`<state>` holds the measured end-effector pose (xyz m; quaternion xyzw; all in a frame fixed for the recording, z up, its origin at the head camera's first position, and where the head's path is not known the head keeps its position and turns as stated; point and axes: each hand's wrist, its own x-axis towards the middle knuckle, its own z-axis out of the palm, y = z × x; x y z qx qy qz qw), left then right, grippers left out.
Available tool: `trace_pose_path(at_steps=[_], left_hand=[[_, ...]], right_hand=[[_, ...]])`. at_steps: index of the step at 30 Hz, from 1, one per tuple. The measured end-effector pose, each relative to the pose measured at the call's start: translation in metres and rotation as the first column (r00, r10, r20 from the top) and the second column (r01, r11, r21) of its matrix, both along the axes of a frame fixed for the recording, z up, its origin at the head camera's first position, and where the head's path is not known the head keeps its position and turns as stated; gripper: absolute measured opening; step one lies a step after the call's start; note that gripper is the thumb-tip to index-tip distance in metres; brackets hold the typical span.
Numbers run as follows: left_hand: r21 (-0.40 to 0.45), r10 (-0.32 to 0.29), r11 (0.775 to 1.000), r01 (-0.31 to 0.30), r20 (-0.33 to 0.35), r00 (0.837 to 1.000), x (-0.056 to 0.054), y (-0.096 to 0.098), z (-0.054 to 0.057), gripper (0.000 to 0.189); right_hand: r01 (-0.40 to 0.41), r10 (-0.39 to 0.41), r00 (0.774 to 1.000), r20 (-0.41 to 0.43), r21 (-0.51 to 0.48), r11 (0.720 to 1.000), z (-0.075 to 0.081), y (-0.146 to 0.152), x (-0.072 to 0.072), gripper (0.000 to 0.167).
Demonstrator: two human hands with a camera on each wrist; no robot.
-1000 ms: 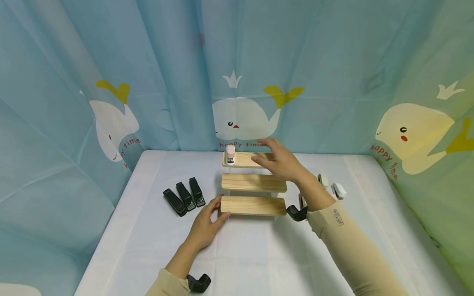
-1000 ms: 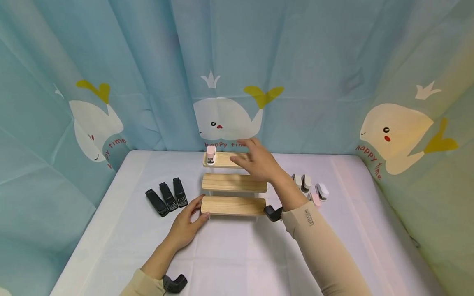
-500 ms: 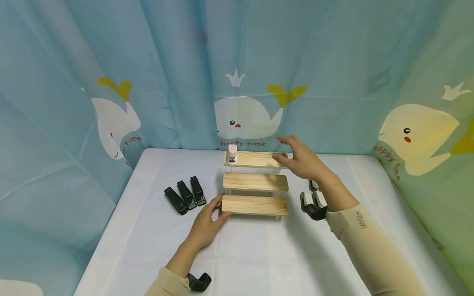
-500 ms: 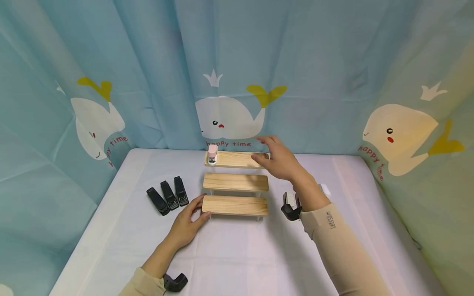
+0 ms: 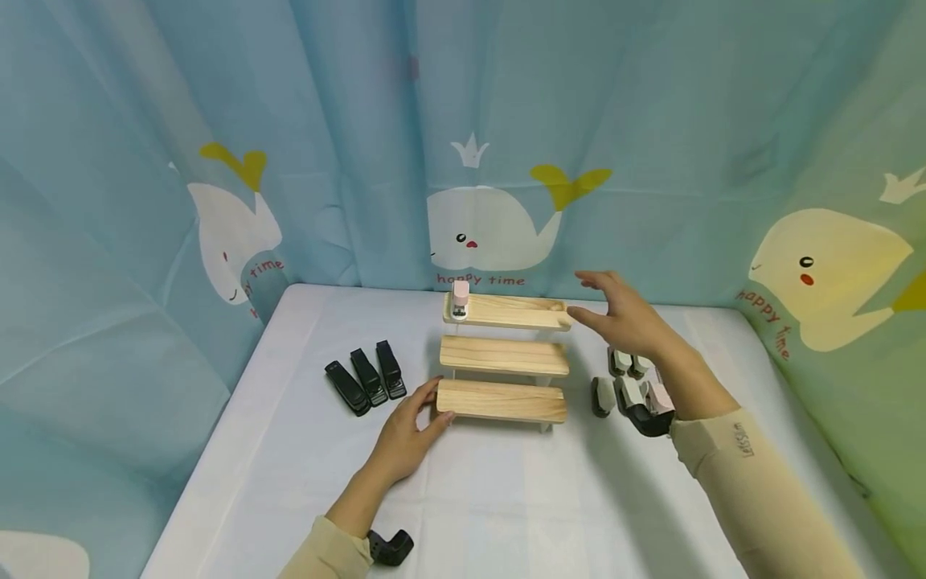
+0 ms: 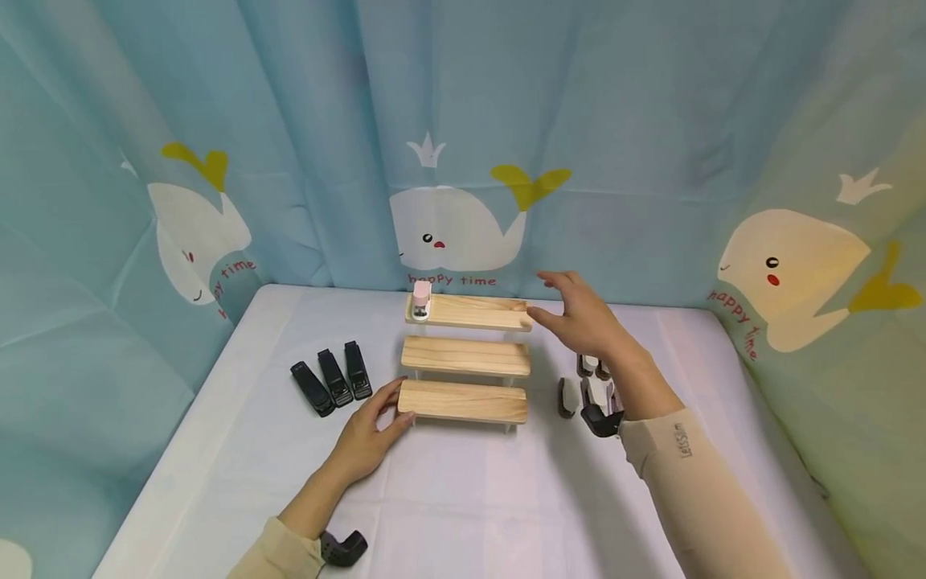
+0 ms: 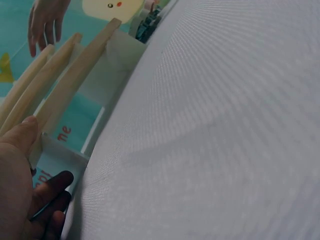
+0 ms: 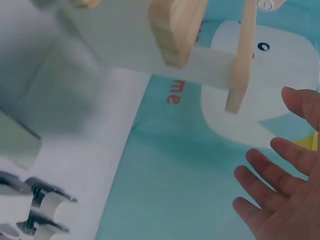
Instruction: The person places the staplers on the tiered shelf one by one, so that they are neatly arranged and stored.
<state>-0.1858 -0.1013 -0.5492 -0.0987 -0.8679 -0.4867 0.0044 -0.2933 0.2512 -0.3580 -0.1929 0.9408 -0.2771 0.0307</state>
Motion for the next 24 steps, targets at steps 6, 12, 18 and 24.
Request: trace_pose_path(at_steps=[6, 12, 18, 24], left_hand=[[0.0, -0.009, 1.0, 0.009, 0.001, 1.0, 0.0, 0.0, 0.002, 0.073], [-0.004, -0.008, 1.0, 0.008, 0.008, 1.0, 0.0, 0.0, 0.003, 0.072], [0.005, -0.01, 1.0, 0.01, 0.018, 1.0, -0.001, 0.0, 0.003, 0.073], [0.012, -0.01, 1.0, 0.01, 0.019, 1.0, -0.001, 0.0, 0.003, 0.073]], right_hand=[[0.018, -0.018, 1.0, 0.017, 0.028, 0.999, -0.004, 0.014, -0.002, 0.071], [0.034, -0.036, 0.999, 0.036, 0.067, 0.997, -0.01, 0.028, -0.007, 0.073], [0.052, -0.059, 0.996, 0.07, 0.1, 0.994, -0.017, 0.038, -0.009, 0.077], [0.057, -0.069, 0.993, 0.098, 0.116, 0.992, -0.025, 0.047, -0.012, 0.078]])
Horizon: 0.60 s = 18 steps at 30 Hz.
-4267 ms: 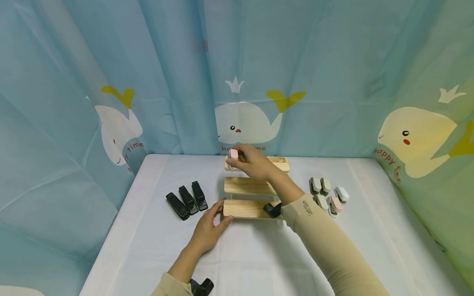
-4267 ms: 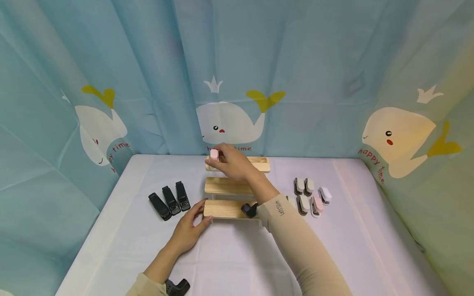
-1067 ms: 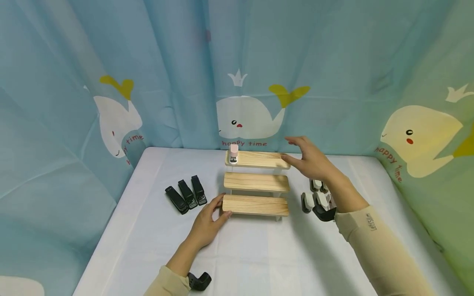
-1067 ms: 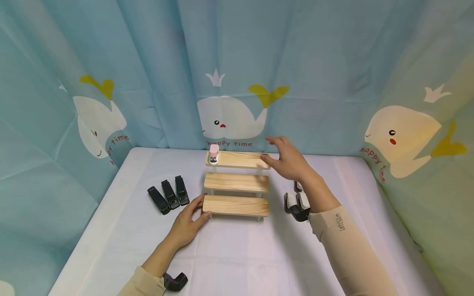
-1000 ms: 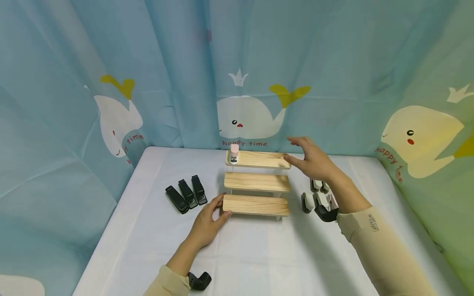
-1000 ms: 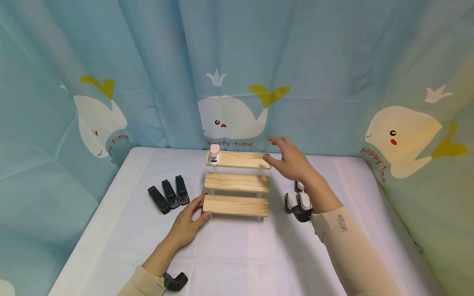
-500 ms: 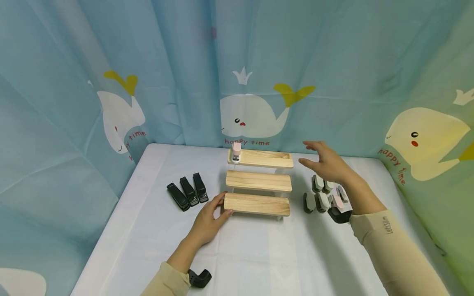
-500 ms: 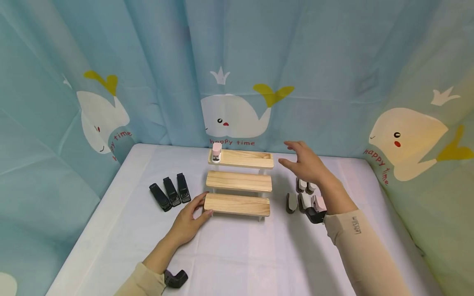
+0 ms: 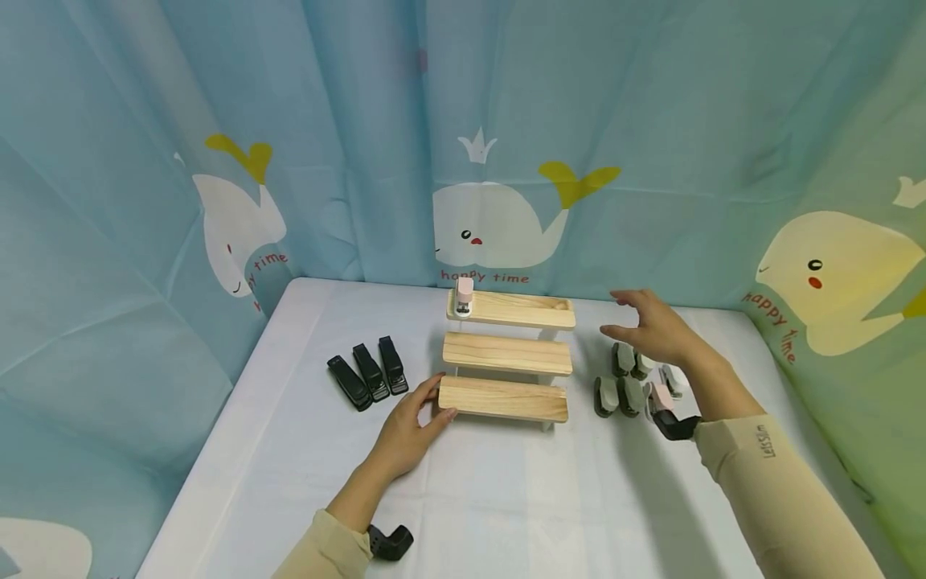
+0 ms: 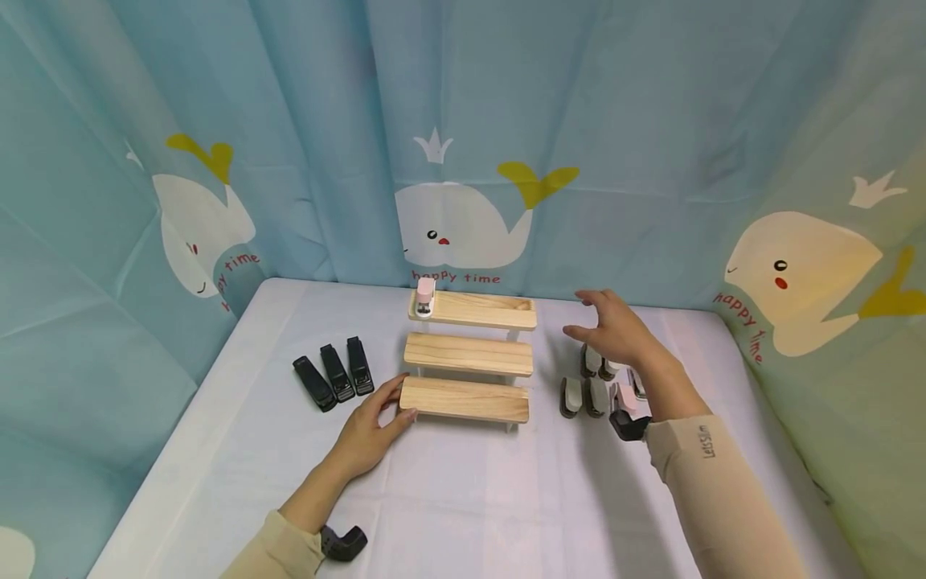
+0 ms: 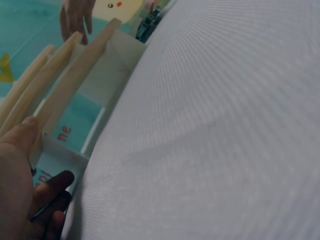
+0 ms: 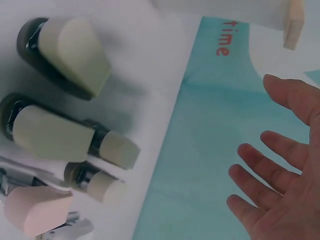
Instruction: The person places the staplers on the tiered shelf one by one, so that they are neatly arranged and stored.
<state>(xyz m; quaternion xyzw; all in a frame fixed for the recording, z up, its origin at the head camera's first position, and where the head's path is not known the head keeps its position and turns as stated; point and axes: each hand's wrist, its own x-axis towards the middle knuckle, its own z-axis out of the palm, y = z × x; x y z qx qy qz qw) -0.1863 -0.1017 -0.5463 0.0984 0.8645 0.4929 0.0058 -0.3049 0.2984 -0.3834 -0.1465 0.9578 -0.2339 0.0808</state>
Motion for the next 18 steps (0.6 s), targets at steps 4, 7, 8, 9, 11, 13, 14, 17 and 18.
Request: trace_pose_path(at_steps=[4, 7, 8, 9, 11, 13, 14, 17, 18], left_hand=[[-0.005, 0.003, 1.0, -0.003, -0.007, 1.0, 0.0, 0.0, -0.001, 0.072], [-0.01, 0.004, 1.0, -0.005, -0.011, 1.0, 0.0, -0.001, -0.001, 0.072], [-0.009, 0.004, 1.0, -0.004, -0.012, 1.0, 0.0, -0.001, -0.001, 0.072], [-0.009, 0.004, 1.0, -0.004, -0.013, 1.0, 0.0, -0.001, -0.002, 0.072], [-0.011, 0.003, 1.0, -0.003, -0.015, 1.0, 0.0, -0.001, -0.001, 0.072], [-0.011, 0.002, 1.0, -0.002, -0.015, 1.0, -0.001, -0.001, -0.001, 0.073], [-0.011, 0.002, 1.0, -0.002, -0.015, 1.0, -0.001, -0.001, -0.001, 0.072], [-0.016, 0.003, 1.0, -0.003, -0.009, 1.0, -0.001, -0.001, -0.001, 0.072], [-0.017, 0.003, 1.0, -0.003, -0.007, 1.0, -0.001, -0.001, -0.001, 0.072]], right_hand=[[0.005, -0.005, 1.0, 0.016, 0.038, 0.999, -0.006, 0.008, -0.003, 0.081], [0.012, -0.014, 0.999, 0.029, 0.06, 0.998, -0.012, 0.014, -0.004, 0.082], [0.015, -0.018, 0.999, 0.036, 0.061, 0.998, -0.014, 0.015, -0.005, 0.082], [0.017, -0.02, 0.999, 0.043, 0.063, 0.998, -0.017, 0.017, -0.005, 0.082], [0.022, -0.026, 0.998, 0.059, 0.069, 0.997, -0.021, 0.02, -0.005, 0.082], [0.022, -0.027, 0.997, 0.069, 0.079, 0.997, -0.025, 0.022, -0.006, 0.083], [0.022, -0.028, 0.997, 0.074, 0.081, 0.996, -0.026, 0.023, -0.006, 0.083], [0.021, -0.028, 0.996, 0.079, 0.091, 0.996, -0.031, 0.025, -0.006, 0.081], [0.021, -0.029, 0.996, 0.081, 0.095, 0.995, -0.033, 0.026, -0.006, 0.081]])
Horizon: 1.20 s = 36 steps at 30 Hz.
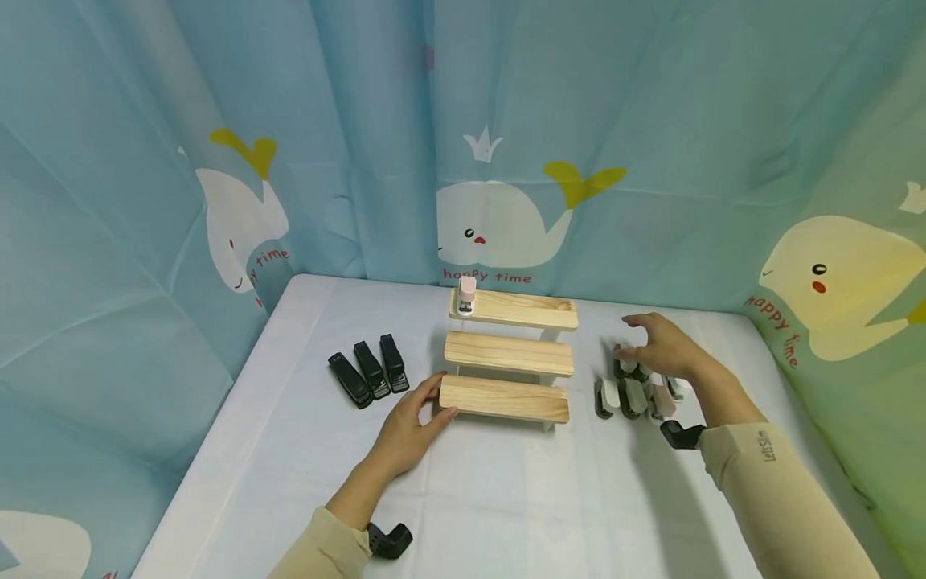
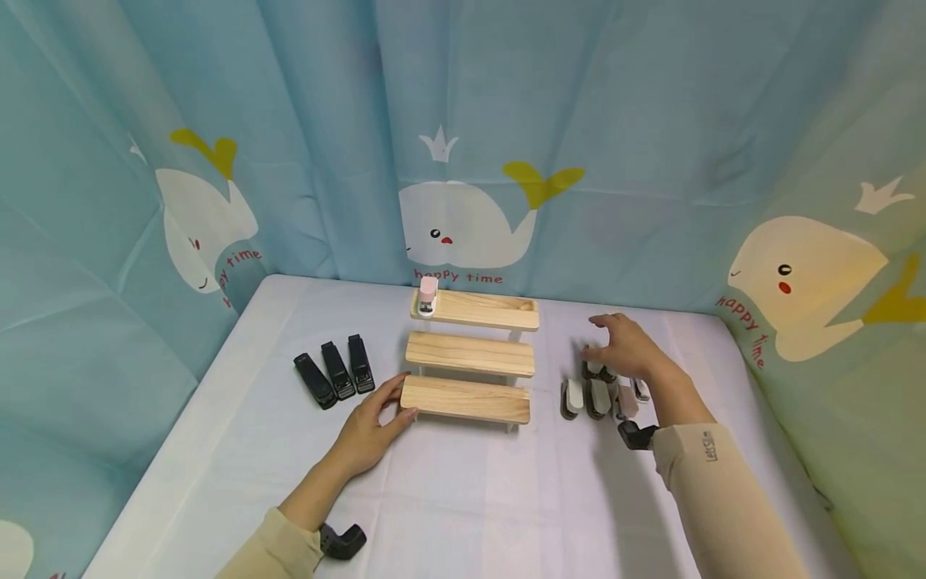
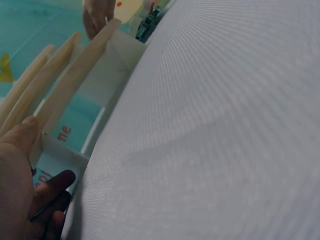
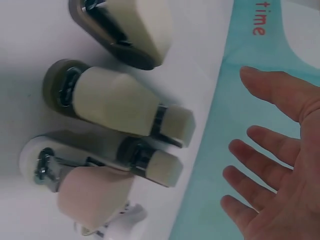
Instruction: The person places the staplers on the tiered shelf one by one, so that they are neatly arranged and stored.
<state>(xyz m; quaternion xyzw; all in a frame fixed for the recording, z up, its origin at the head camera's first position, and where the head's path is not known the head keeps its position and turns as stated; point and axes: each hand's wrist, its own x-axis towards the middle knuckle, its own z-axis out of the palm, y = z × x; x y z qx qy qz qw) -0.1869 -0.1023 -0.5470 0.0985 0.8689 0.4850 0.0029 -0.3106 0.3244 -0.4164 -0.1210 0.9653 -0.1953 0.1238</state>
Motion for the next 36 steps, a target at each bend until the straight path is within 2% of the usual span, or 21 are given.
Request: trace_pose_path(at_steps=[14, 26, 36], left_hand=[[-0.004, 0.001, 1.0, -0.001, 0.011, 1.0, -0.002, 0.0, 0.001, 0.073], [-0.002, 0.002, 1.0, -0.002, -0.001, 1.0, -0.003, 0.0, 0.0, 0.073], [0.008, 0.004, 1.0, -0.004, -0.013, 1.0, -0.001, 0.001, -0.001, 0.073]], right_hand=[[0.024, -0.025, 0.997, 0.067, 0.014, 1.0, -0.022, 0.012, 0.001, 0.082], [0.023, -0.024, 0.998, 0.06, 0.012, 1.0, -0.036, 0.016, -0.005, 0.078], [0.01, -0.012, 0.998, 0.059, 0.042, 0.999, -0.042, 0.014, -0.003, 0.074]])
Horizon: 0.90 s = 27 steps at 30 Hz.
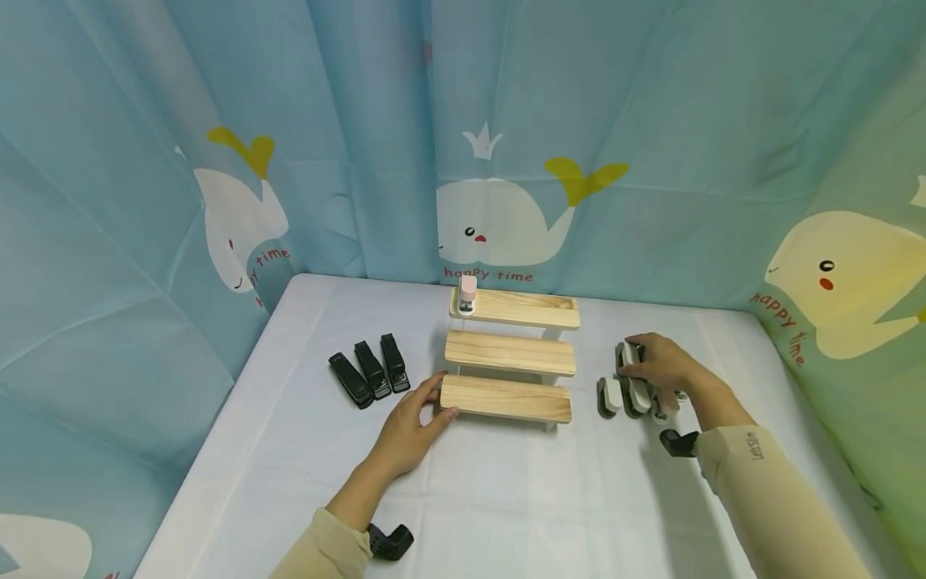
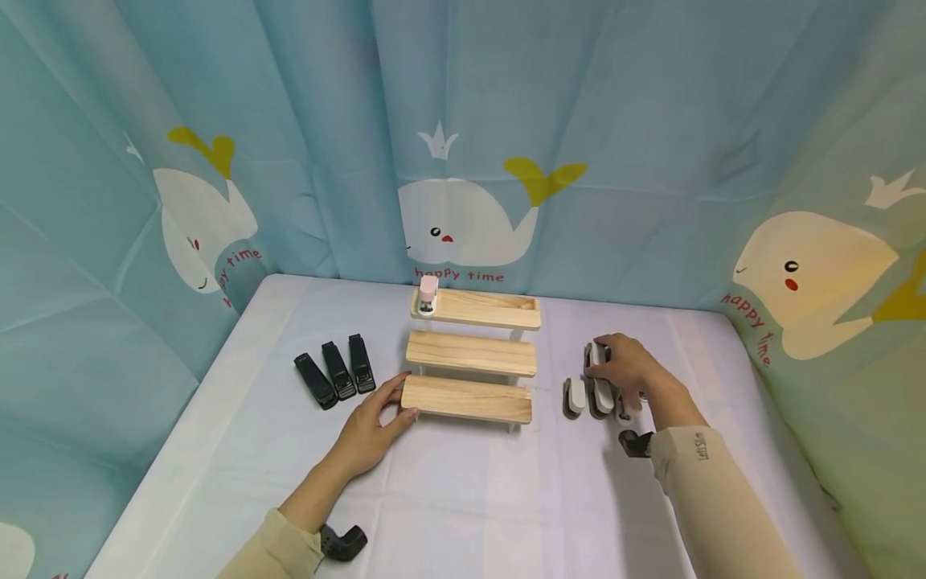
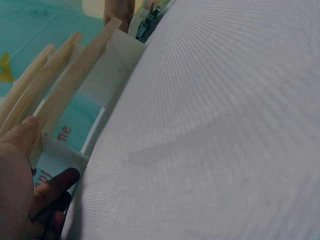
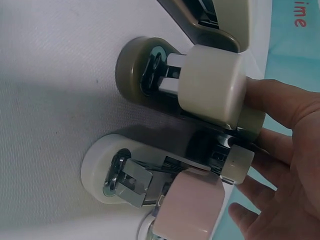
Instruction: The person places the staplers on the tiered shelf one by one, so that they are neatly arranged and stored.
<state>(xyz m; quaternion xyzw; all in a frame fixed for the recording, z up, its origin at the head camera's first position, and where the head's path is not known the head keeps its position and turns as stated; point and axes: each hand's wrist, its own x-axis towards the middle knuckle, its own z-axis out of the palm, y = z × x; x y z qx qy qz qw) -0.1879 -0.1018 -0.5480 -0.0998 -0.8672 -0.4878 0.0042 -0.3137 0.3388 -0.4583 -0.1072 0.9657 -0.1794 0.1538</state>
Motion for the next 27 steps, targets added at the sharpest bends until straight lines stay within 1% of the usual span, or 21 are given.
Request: trace_pose_path(at_steps=[6, 13, 20, 27], left_hand=[[-0.005, 0.0, 1.0, 0.0, 0.0, 1.0, 0.0, 0.0, 0.0003, 0.073], [-0.006, 0.0, 1.0, 0.0, 0.016, 1.0, 0.0012, 0.0, 0.0009, 0.073], [-0.005, 0.0, 1.0, 0.0, 0.014, 1.0, 0.0029, 0.0005, -0.0008, 0.073], [-0.008, 0.006, 1.0, -0.006, 0.001, 1.0, 0.0013, 0.0002, -0.0012, 0.073]], right_hand=[[-0.003, 0.003, 1.0, 0.001, -0.001, 1.0, -0.0006, 0.0008, -0.0007, 0.075], [-0.012, 0.012, 0.999, -0.036, 0.012, 1.0, -0.0053, 0.0018, -0.003, 0.073], [0.011, -0.011, 0.998, -0.066, 0.002, 1.0, -0.0083, 0.0033, -0.0001, 0.074], [0.055, -0.059, 0.995, -0.079, -0.055, 0.997, 0.0001, -0.0012, 0.005, 0.076]])
